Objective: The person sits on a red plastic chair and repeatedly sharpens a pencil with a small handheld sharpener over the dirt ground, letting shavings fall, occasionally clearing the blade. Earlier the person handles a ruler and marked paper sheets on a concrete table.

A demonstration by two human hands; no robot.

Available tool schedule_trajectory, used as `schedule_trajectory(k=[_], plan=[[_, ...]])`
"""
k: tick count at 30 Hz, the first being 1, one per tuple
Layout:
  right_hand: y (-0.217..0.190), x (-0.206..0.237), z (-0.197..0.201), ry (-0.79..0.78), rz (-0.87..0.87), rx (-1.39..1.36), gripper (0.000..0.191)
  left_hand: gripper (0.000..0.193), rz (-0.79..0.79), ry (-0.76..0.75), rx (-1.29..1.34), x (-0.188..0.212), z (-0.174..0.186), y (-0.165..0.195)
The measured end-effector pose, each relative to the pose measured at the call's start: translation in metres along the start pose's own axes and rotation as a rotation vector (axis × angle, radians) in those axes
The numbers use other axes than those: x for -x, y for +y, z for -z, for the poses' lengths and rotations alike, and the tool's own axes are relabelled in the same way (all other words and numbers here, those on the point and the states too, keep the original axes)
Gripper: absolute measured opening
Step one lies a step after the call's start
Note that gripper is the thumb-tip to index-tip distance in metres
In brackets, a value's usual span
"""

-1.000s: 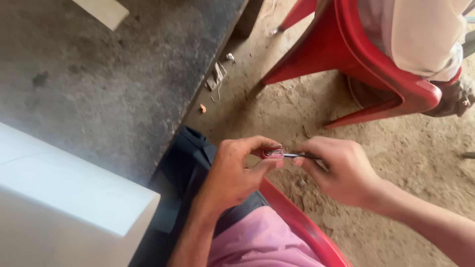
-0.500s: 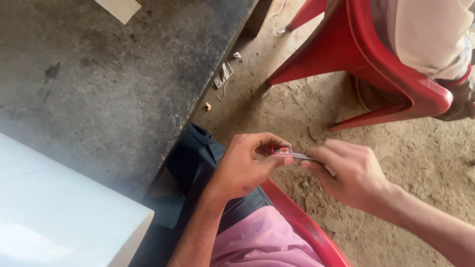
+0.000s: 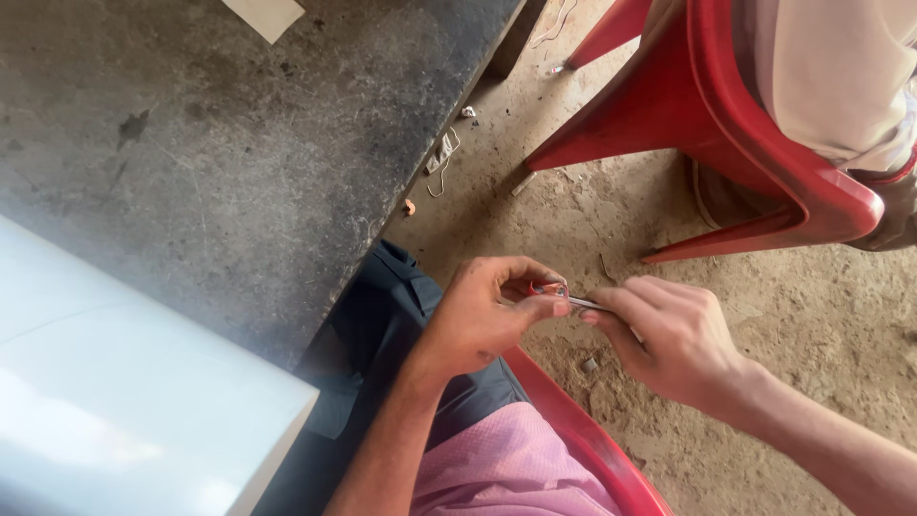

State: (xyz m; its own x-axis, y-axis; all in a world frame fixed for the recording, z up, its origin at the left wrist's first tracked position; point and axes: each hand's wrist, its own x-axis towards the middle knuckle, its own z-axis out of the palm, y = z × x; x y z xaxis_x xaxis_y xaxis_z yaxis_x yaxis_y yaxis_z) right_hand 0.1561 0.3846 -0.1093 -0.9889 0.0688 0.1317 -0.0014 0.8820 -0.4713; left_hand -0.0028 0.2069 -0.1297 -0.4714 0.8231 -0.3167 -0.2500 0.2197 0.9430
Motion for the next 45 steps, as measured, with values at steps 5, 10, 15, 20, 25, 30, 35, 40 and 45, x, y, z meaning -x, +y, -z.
schedule_trajectory(k=[5, 10, 15, 20, 25, 30, 35, 40, 45], plan=[[0.004, 0.005, -0.008, -0.178, -0.244, -0.224, 0.016, 0.024, -0.151, -0.027, -0.069, 0.01, -0.002, -0.006], [0.013, 0.008, -0.012, -0.564, -0.984, -0.942, 0.022, 0.024, -0.191, -0.049, -0.094, 0.015, 0.002, -0.009], [-0.007, 0.012, -0.015, 0.041, -0.046, 0.082, 0.014, 0.022, 0.022, 0.011, -0.033, 0.012, -0.003, -0.007], [-0.006, 0.01, -0.023, -0.188, -0.409, -0.197, 0.011, 0.02, -0.184, -0.002, -0.129, 0.02, -0.002, -0.009], [-0.002, 0.001, -0.024, -0.343, -0.867, -0.75, 0.019, 0.022, -0.179, -0.017, -0.168, 0.022, 0.008, -0.01], [-0.011, -0.002, -0.011, 0.055, -0.031, -0.054, 0.016, 0.02, -0.013, 0.004, 0.047, 0.012, 0.004, -0.008], [-0.001, -0.008, -0.012, -0.166, -0.273, -0.222, 0.014, 0.022, -0.126, 0.055, -0.024, 0.016, 0.0, -0.006], [0.007, -0.013, -0.015, -0.453, -0.948, -0.883, 0.028, 0.022, -0.128, 0.018, -0.144, 0.024, 0.008, -0.003], [0.0, -0.009, -0.009, -0.065, -0.002, -0.109, 0.021, 0.018, -0.067, 0.025, -0.114, 0.016, 0.008, 0.003]])
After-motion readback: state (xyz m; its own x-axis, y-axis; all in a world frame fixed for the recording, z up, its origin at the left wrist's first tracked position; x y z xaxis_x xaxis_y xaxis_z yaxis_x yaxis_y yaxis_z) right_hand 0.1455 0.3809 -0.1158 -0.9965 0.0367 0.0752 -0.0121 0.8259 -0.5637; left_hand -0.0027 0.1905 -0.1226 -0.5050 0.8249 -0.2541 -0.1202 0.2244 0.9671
